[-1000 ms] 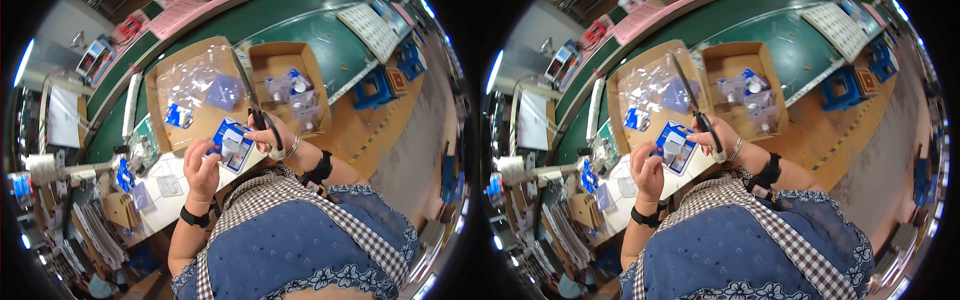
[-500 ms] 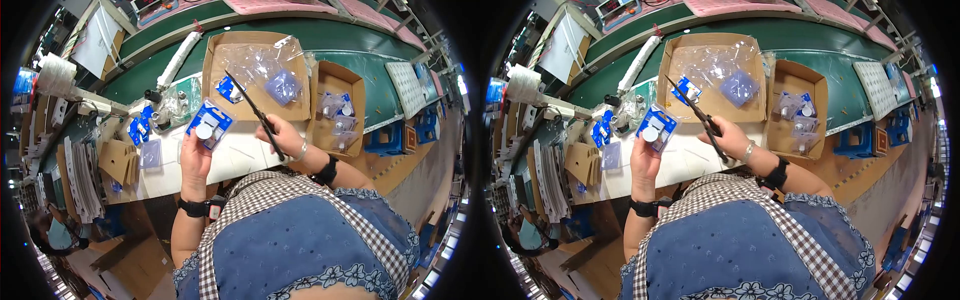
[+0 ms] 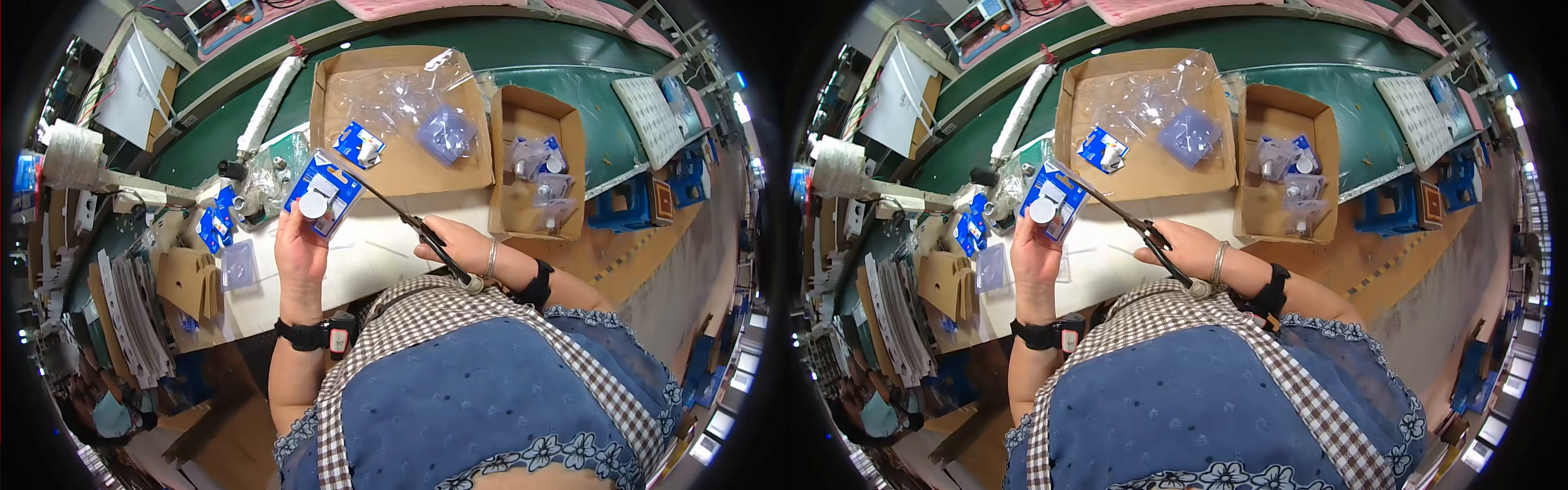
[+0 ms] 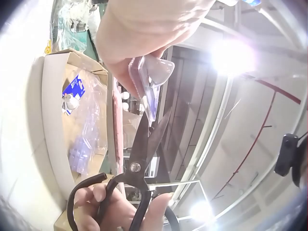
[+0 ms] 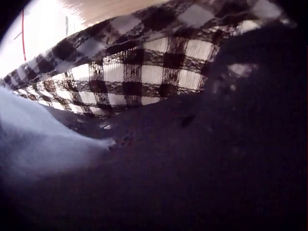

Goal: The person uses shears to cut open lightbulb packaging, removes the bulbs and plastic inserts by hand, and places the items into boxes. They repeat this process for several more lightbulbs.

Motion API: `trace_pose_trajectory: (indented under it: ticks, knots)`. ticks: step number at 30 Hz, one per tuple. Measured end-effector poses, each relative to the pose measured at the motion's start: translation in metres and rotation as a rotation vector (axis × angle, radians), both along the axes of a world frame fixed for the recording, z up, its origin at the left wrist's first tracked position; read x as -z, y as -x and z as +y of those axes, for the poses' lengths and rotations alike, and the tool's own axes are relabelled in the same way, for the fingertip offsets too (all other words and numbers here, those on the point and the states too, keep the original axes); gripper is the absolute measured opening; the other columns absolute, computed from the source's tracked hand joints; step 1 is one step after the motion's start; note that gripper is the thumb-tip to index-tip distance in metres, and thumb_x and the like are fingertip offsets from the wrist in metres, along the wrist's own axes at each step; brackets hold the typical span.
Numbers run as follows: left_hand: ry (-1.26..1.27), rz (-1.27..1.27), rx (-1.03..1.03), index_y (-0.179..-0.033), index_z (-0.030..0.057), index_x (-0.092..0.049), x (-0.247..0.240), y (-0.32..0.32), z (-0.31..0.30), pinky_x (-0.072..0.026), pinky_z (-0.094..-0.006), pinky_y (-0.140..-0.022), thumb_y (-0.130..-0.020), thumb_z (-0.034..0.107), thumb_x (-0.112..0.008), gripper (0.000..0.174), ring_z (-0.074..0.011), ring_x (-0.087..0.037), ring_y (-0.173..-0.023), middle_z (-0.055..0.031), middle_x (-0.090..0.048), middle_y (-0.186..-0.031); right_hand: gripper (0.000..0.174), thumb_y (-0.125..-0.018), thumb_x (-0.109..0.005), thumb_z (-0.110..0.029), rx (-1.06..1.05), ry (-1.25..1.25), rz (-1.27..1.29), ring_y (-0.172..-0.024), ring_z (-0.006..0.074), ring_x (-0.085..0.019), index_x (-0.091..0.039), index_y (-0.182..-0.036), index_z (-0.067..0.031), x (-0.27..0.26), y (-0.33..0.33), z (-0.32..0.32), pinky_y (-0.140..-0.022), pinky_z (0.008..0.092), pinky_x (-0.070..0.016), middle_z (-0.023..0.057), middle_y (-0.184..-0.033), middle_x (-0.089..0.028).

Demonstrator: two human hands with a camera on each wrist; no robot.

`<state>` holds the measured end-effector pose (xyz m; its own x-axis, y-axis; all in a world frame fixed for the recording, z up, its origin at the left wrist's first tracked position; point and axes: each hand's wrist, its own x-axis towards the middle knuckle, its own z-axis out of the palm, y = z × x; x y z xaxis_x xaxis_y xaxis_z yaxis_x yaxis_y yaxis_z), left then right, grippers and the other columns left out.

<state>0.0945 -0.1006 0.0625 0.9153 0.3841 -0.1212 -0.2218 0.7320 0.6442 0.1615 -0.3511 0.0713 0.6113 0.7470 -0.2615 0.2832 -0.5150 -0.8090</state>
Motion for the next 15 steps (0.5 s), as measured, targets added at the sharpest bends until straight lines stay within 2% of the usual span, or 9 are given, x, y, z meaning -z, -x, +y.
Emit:
trace_pose_trajectory:
  ticks: [1,5,15]
  knots:
    - [-0.012,-0.006,0.028,-0.112,0.0062,-0.047,0.0012,-0.0005,0.0007,-0.0467,-0.0368,-0.086,-0.092,0.013,-0.043,0.021,-0.0192,-0.056,-0.099,-0.0062,-0.056,-0.110,0.056,-0.079,-0.052,-0.059,0.007,0.001,0.004,-0.079,0.0291,-0.054,-0.051,-0.088,-0.0038,0.0015,-0.0008,-0.0004,-0.072,0.0356,-0.0429,0.0152,-0.083,-0.055]
    - [-0.018,-0.041,0.107,-0.112,0.0067,-0.046,0.0092,-0.0007,0.0027,-0.0469,-0.0365,-0.085,-0.092,0.013,-0.043,0.021,-0.0186,-0.056,-0.097,-0.0059,-0.056,-0.109,0.057,-0.079,-0.051,-0.060,0.037,-0.018,0.028,-0.078,0.0276,-0.054,-0.049,-0.086,-0.0035,0.0052,-0.0027,-0.0009,-0.071,0.0347,-0.0427,0.0151,-0.080,-0.054]
    - [-0.035,-0.042,0.098,-0.109,0.0058,-0.047,0.0059,0.0040,0.0041,-0.0461,-0.0374,-0.087,-0.092,0.014,-0.042,0.019,-0.0190,-0.056,-0.098,-0.0068,-0.057,-0.109,0.063,-0.079,-0.046,-0.065,-0.003,-0.035,0.102,-0.074,0.0255,-0.053,-0.048,-0.082,-0.0024,0.0018,-0.0005,0.0020,-0.068,0.0343,-0.0426,0.0145,-0.077,-0.052]
